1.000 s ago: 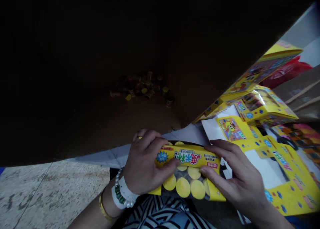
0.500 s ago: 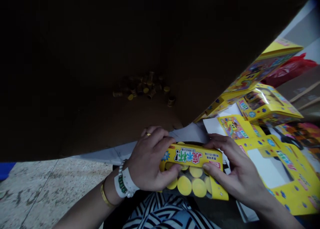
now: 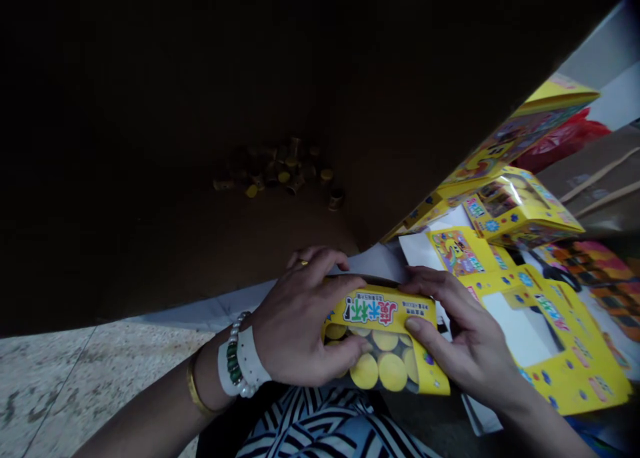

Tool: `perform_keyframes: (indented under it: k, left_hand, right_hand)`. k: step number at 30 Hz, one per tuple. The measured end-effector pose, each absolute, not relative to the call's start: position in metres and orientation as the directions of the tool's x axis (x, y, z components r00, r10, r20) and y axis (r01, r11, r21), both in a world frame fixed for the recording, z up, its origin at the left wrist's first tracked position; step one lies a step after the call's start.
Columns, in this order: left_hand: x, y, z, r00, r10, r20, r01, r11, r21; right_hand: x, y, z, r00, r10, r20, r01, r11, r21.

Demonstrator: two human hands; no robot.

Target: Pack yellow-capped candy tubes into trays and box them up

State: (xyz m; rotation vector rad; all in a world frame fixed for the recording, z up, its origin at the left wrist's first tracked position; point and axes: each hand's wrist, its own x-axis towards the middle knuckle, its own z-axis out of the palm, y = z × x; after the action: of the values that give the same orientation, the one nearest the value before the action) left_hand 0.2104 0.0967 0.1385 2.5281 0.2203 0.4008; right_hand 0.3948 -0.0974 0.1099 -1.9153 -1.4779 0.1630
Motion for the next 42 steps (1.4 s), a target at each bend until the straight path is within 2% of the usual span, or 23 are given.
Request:
perform_keyframes:
  k: [3, 8, 12, 18, 21, 29, 32, 37, 42]
  left_hand:
    - [0.214, 0.097, 0.14, 0.94, 0.28, 0.196, 0.126, -0.817, 0.563]
    - [0.215, 0.098, 0.136, 0.919, 0.205, 0.337, 0.028, -0.886, 0.463]
    - [0.217, 0.1, 0.133, 0.938, 0.19, 0.29, 0.028, -0.874, 0.485]
    - [0.22, 0.103, 0.132, 0.958, 0.182, 0.221, 0.042, -0.853, 0.521]
    - [0.22, 0.103, 0.133, 0.959, 0.191, 0.212, 0.055, -0.852, 0.521]
    - [0.227, 0.105, 0.137, 0.959, 0.237, 0.155, 0.083, -0.759, 0.646]
    - [0.229, 0.108, 0.135, 0.942, 0.268, 0.201, 0.061, -0.726, 0.685]
    - [0.227, 0.108, 0.126, 0.88, 0.291, 0.374, -0.039, -0.742, 0.669]
    - [0.223, 0.106, 0.123, 0.846, 0.362, 0.392, 0.017, -0.754, 0.657]
  right_hand:
    - [0.396, -0.097, 0.11, 0.347, 0.887, 0.305, 0.792, -0.103, -0.601]
    - [0.395, -0.094, 0.107, 0.358, 0.876, 0.324, 0.791, -0.1, -0.603]
    - [0.397, -0.09, 0.108, 0.35, 0.882, 0.316, 0.786, -0.093, -0.611]
    - [0.409, -0.084, 0.118, 0.154, 0.947, 0.282, 0.837, 0.026, -0.546]
    - [0.412, -0.083, 0.118, 0.108, 0.966, 0.235, 0.852, 0.032, -0.523]
    - [0.406, -0.083, 0.113, 0.198, 0.953, 0.231, 0.742, 0.008, -0.671]
    - [0.406, -0.082, 0.108, 0.284, 0.92, 0.271, 0.681, 0.005, -0.733]
    - [0.406, -0.078, 0.107, 0.274, 0.902, 0.333, 0.719, 0.038, -0.694]
    - [0.401, -0.073, 0.115, 0.351, 0.894, 0.28, 0.704, -0.055, -0.708]
